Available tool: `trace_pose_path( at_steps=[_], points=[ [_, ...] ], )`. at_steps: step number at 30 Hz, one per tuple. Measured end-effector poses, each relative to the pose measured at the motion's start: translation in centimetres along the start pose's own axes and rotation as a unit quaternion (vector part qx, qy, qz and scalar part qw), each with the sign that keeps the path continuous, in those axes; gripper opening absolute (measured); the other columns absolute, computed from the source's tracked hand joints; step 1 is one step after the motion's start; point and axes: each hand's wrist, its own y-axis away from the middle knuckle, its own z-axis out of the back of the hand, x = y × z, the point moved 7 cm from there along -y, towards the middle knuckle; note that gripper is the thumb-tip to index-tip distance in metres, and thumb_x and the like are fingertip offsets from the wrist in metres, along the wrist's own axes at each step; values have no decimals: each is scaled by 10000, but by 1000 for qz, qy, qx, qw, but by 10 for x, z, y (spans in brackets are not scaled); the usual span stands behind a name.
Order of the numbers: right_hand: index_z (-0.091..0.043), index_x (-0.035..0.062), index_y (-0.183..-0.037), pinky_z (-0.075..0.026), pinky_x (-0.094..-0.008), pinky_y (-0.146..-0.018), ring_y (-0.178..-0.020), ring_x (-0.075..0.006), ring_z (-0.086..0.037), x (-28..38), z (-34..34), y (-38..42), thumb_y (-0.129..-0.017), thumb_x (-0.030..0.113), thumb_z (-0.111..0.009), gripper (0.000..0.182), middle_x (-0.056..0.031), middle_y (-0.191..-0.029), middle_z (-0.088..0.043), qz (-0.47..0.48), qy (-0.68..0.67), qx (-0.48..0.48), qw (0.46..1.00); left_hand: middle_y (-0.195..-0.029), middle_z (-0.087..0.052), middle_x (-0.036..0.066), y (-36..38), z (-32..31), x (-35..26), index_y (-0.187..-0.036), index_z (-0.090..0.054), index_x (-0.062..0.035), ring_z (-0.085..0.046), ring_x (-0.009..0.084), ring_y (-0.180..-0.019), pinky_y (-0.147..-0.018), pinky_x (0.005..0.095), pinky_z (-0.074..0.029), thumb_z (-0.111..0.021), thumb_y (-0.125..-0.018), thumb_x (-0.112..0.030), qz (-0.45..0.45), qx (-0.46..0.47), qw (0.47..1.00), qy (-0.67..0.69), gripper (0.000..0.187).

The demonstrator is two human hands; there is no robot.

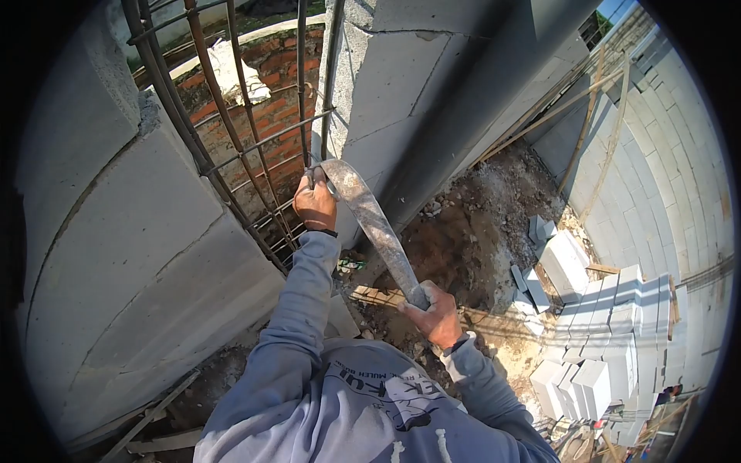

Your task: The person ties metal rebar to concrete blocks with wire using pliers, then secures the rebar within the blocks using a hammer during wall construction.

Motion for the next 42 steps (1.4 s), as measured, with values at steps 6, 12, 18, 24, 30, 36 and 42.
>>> trace_pose_path(
  at_steps=[6,12,18,24,30,36,42],
  points=[
    [-584,8,-870,-429,-311,-595,-617,-136,-481,-30,-14,15,-713,263,-751,343,-83,-662,-552,0,9,24,1000,-786,-644,114,-2,5,2,-995,-628,-8,-576,207,-696,-664,331,-455,-567,-904,-217,-67,-19,998,4,236],
    [-597,-23,-913,-463,-375,-640,-706,-323,-615,-32,2,43,-696,253,-727,374,-206,-768,-614,32,-4,3,999,-800,-628,58,-1,-3,3,-1043,-610,23,-533,127,-582,-483,265,-410,-544,-928,-262,13,59,995,84,315],
    [-568,-19,-927,-463,-418,-658,-740,-377,-616,-73,7,89,-717,261,-665,363,-238,-758,-607,-140,-119,-125,975,-1042,-613,154,10,3,-8,-1337,-369,-14,-613,245,-739,-536,308,-492,-606,-850,-442,84,68,994,-12,690],
    [-562,-37,-974,-447,-424,-646,-771,-373,-606,-102,-4,161,-743,292,-657,412,-231,-822,-603,-201,-177,-346,899,-1004,-626,189,-66,-18,49,-1142,-543,42,-667,259,-772,-507,301,-549,-576,-882,-319,9,141,989,31,447],
    [-549,-27,-994,-454,-417,-678,-775,-382,-609,-97,10,290,-744,323,-672,447,-226,-798,-611,-343,-154,-558,740,-1009,-619,163,-43,-28,41,-1137,-553,12,-661,253,-771,-521,296,-552,-552,-896,-294,0,176,984,-1,390],
    [-491,9,-938,-479,-462,-706,-794,-422,-612,-139,1,455,-728,220,-670,348,-239,-782,-624,-551,11,-640,535,-1014,-613,137,-47,-23,25,-1132,-564,-17,-655,247,-771,-535,292,-554,-528,-911,-270,-10,182,983,9,337],
    [-510,8,-1006,-473,-453,-812,-938,-410,-604,-200,-14,568,-720,246,-641,395,-250,-958,-635,-699,115,-533,463,-1110,-579,136,27,10,-44,-1191,-531,-14,-659,249,-819,-537,297,-549,-496,-925,-233,43,140,987,58,347]
  ],
)
